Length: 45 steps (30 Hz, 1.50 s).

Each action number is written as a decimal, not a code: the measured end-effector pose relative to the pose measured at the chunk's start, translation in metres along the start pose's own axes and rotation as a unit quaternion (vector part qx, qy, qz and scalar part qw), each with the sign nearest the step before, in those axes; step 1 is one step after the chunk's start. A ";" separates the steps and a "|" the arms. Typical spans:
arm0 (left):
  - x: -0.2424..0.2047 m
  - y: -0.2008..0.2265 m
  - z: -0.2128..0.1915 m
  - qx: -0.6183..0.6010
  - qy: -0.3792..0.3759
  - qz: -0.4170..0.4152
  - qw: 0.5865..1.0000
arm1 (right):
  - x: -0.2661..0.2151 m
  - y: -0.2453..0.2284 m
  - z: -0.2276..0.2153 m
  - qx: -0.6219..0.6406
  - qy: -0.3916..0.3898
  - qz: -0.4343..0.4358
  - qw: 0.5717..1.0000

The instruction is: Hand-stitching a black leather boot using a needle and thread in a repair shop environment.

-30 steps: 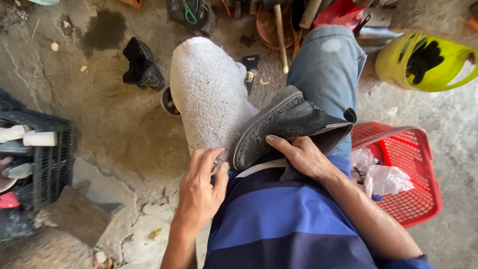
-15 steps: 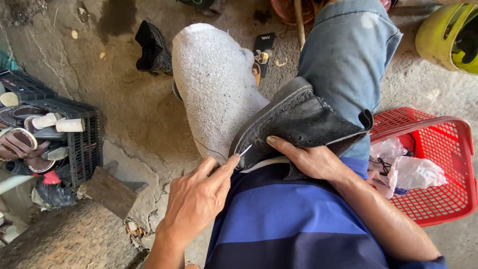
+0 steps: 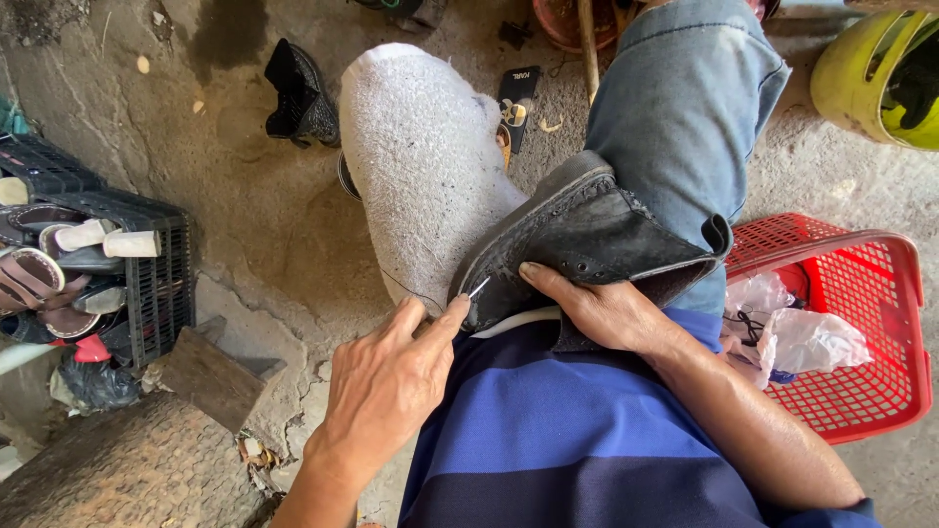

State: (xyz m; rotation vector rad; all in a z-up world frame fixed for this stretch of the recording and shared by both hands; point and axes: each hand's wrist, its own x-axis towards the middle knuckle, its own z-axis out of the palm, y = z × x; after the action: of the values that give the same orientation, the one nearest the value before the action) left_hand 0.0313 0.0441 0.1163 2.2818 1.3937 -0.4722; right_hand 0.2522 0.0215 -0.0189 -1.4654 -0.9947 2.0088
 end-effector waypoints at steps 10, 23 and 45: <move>0.012 -0.005 0.011 0.024 -0.130 -0.016 0.991 | 0.002 -0.002 0.000 -0.050 0.008 0.004 0.999; 0.037 -0.005 0.010 0.040 -0.241 -0.003 0.970 | 0.011 0.007 -0.002 -0.009 -0.011 -0.024 1.000; 0.026 -0.037 0.014 -0.073 -0.085 0.093 0.989 | -0.027 -0.017 -0.016 -0.094 0.021 -0.011 0.995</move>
State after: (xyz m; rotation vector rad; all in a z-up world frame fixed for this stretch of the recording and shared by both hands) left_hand 0.0091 0.0716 0.0849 2.1724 1.0840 -0.4750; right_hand 0.2756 0.0173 0.0074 -1.5787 -1.2035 1.9051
